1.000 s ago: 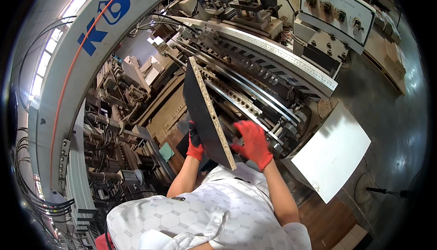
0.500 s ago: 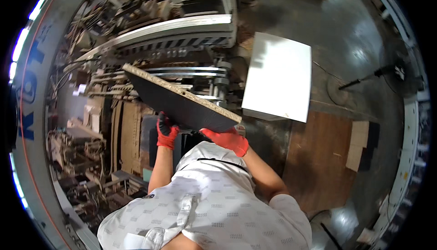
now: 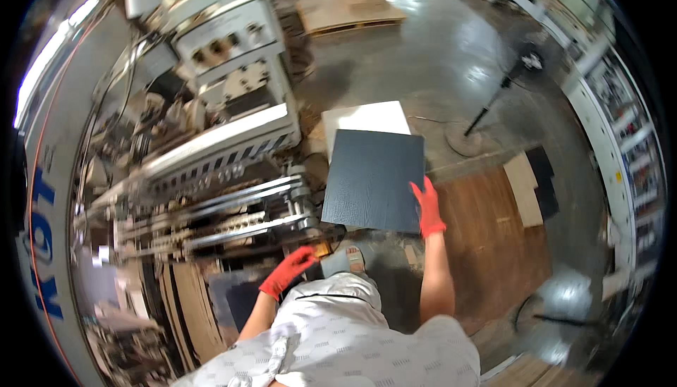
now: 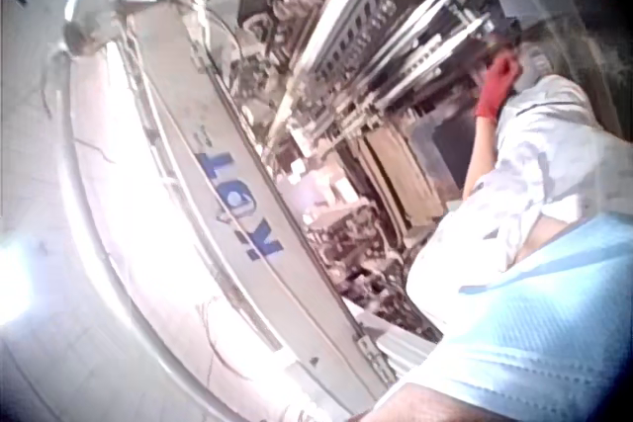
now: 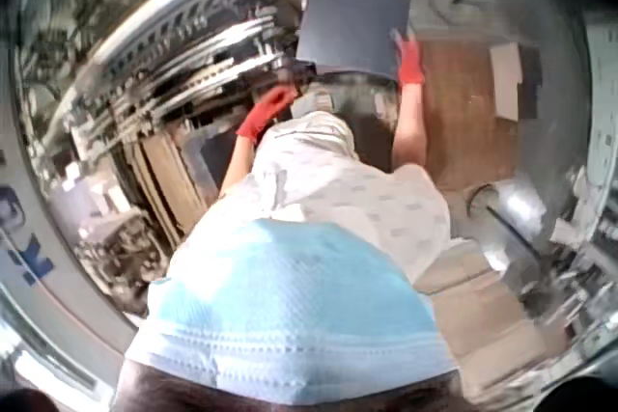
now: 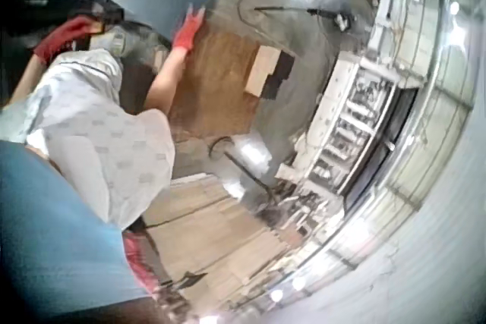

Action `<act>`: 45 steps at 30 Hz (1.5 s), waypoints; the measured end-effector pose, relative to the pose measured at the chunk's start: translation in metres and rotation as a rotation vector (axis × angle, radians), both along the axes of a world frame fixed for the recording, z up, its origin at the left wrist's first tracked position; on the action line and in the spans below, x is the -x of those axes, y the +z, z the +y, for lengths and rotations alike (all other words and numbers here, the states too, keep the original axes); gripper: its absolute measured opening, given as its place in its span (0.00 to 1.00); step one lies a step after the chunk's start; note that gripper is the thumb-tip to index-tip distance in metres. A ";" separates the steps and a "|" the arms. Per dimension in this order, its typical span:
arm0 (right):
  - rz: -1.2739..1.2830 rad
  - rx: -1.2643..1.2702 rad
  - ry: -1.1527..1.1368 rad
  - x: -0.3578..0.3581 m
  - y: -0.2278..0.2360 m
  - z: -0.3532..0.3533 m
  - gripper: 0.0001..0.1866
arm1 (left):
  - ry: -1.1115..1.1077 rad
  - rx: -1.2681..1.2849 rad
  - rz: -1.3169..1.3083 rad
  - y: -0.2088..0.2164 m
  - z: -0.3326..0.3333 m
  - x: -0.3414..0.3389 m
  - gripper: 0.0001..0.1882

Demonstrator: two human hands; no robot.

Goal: The person places black rectangular panels onto the intake conveyor of a large industrial machine, handling the panels one by one with gloved hands.

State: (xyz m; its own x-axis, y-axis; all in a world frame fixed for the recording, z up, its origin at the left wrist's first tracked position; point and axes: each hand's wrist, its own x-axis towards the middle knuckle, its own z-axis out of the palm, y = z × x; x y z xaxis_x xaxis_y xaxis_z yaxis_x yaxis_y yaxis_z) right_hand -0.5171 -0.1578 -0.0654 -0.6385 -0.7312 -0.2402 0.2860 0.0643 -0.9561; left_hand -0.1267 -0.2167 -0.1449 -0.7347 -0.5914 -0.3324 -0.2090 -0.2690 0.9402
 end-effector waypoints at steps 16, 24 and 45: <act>1.102 -0.747 -0.282 0.055 -0.119 -0.072 0.30 | 0.103 -0.118 -0.614 -0.146 -0.002 -0.126 0.16; 1.349 0.160 -0.161 -0.157 -0.042 -0.132 0.21 | 0.224 -0.029 -0.649 -0.164 0.029 -0.180 0.17; 1.575 -0.094 1.162 -0.299 -0.044 -0.153 0.20 | -0.240 -0.090 -0.820 -0.191 0.227 -0.268 0.20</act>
